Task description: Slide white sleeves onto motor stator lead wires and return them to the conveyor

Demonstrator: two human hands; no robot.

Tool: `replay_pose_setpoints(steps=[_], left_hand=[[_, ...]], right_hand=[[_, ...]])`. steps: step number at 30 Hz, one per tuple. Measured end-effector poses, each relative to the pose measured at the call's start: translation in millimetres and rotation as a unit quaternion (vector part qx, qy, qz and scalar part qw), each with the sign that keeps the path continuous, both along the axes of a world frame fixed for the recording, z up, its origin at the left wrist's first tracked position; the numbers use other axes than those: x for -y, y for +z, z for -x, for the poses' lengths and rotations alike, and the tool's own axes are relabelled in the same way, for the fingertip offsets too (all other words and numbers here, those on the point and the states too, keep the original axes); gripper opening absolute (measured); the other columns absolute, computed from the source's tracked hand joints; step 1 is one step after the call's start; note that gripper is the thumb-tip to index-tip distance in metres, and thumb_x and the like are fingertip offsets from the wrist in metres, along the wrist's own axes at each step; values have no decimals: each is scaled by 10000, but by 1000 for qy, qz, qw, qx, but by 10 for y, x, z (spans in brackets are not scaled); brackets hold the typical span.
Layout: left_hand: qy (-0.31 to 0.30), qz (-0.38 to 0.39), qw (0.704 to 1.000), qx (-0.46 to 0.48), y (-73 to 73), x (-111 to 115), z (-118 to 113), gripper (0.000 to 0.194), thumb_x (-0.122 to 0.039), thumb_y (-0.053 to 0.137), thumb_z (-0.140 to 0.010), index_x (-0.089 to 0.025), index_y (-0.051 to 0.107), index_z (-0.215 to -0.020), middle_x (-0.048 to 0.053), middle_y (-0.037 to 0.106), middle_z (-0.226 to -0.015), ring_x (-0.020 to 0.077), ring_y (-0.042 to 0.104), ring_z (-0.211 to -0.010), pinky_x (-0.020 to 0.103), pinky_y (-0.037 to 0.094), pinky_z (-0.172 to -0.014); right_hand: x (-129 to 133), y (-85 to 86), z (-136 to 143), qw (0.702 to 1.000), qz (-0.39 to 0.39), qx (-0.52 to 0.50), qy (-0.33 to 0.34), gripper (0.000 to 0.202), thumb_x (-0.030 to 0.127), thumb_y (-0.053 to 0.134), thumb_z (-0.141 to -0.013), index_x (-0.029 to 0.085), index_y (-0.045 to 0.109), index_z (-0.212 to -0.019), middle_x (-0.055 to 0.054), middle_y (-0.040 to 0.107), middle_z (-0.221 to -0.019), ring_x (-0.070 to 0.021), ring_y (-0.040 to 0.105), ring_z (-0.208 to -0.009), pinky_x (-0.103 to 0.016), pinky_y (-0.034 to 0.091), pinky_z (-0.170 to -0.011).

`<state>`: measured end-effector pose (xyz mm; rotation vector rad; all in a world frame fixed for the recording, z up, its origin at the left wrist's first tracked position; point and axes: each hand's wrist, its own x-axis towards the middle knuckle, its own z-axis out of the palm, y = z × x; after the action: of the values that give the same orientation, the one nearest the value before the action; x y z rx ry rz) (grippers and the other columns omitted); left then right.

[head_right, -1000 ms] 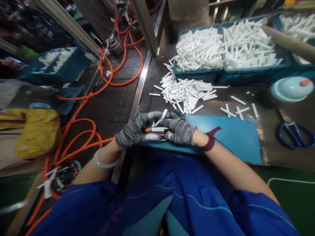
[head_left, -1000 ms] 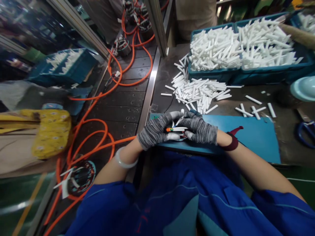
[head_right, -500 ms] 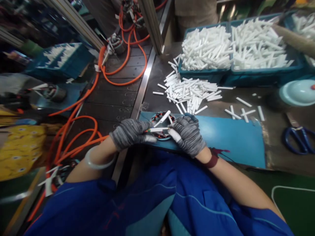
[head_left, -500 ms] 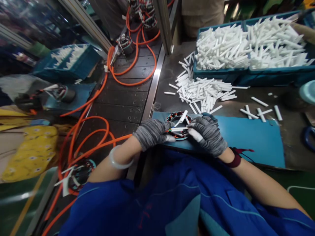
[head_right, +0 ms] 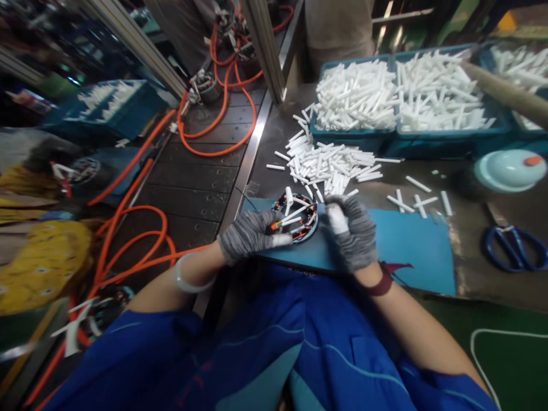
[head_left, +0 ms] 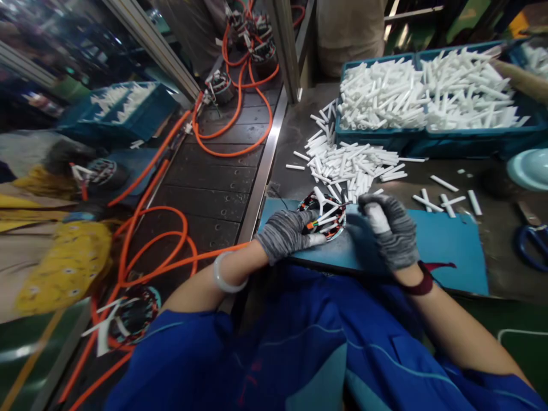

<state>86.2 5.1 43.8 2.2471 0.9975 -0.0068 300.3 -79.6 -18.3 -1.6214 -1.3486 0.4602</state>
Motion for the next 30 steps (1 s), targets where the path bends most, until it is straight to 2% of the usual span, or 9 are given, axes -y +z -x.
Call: replay_pose_setpoints(steps=[5, 9, 15, 17, 20, 21, 25, 28, 30], left_hand=[[5, -136, 990, -41, 32, 120, 18, 419, -485, 727, -888, -186, 732, -1182, 115, 695, -1249, 262, 674, -1145, 378, 536, -1006], [-30, -123, 985, -116, -29, 146, -25, 451, -487, 670, -934, -191, 677, -1274, 124, 691, -1308, 278, 672, -1197, 410, 529, -1052], [-100, -118, 949, -276, -119, 271, -232, 428, -243, 475, -1012, -193, 561, -1428, 204, 626, -1396, 350, 698, -1136, 497, 596, -874], [-92, -114, 949, -281, -119, 285, -271, 387, -222, 410, -1020, -155, 613, -1342, 214, 691, -1257, 356, 719, -1062, 502, 603, -820], [-85, -100, 952, -278, -103, 248, -267, 354, -264, 411, -1023, -140, 636, -1266, 195, 726, -1136, 364, 728, -1014, 512, 601, -803], [-88, -98, 952, -277, -97, 231, -257, 353, -272, 419, -1022, -140, 630, -1271, 193, 722, -1157, 366, 725, -1027, 516, 597, -817], [-97, -94, 950, -282, -74, 205, -258, 352, -264, 412, -1023, -134, 622, -1274, 202, 718, -1171, 369, 720, -1055, 517, 589, -836], [-105, -94, 944, -298, -56, 235, -305, 373, -182, 343, -1017, -132, 629, -1252, 210, 725, -1118, 370, 732, -1012, 519, 592, -781], [-106, -96, 942, -304, -49, 243, -328, 384, -163, 327, -1014, -129, 627, -1252, 215, 722, -1118, 372, 734, -1005, 517, 590, -764]], right_hand=[[92, 25, 197, 976, 111, -116, 144, 363, 525, 608, -938, 239, 735, -1122, -42, 782, -1024, -218, 717, -925, -368, 560, -873], [143, 139, 109, 948, 162, -173, 211, 363, 527, 585, -949, 222, 758, -854, -5, 695, -691, -147, 609, -636, -287, 509, -644], [480, 69, -43, 826, 371, -306, 292, 456, 585, 602, -888, 190, 653, -667, 50, 449, -437, -96, 385, -414, -243, 311, -417], [499, 37, -63, 846, 366, -262, 288, 482, 597, 544, -914, 192, 646, -673, 34, 479, -455, -110, 423, -425, -252, 347, -434], [472, 44, -63, 947, 220, -24, 234, 443, 559, 493, -971, 196, 736, -894, -40, 699, -672, -165, 619, -587, -290, 476, -580], [468, 52, -50, 964, 160, 66, 204, 430, 542, 491, -984, 199, 751, -987, -63, 742, -752, -183, 660, -642, -299, 488, -611], [503, 50, 33, 943, 32, 294, 151, 410, 426, 451, -1034, 187, 781, -1080, -103, 751, -737, -200, 670, -620, -294, 426, -558], [491, -2, 24, 929, 72, 303, 202, 474, 427, 406, -1048, 182, 799, -950, -83, 706, -622, -184, 612, -514, -288, 363, -497], [437, -26, -55, 936, 116, 220, 250, 489, 487, 419, -1039, 205, 795, -905, -50, 705, -616, -171, 619, -513, -279, 407, -505]])
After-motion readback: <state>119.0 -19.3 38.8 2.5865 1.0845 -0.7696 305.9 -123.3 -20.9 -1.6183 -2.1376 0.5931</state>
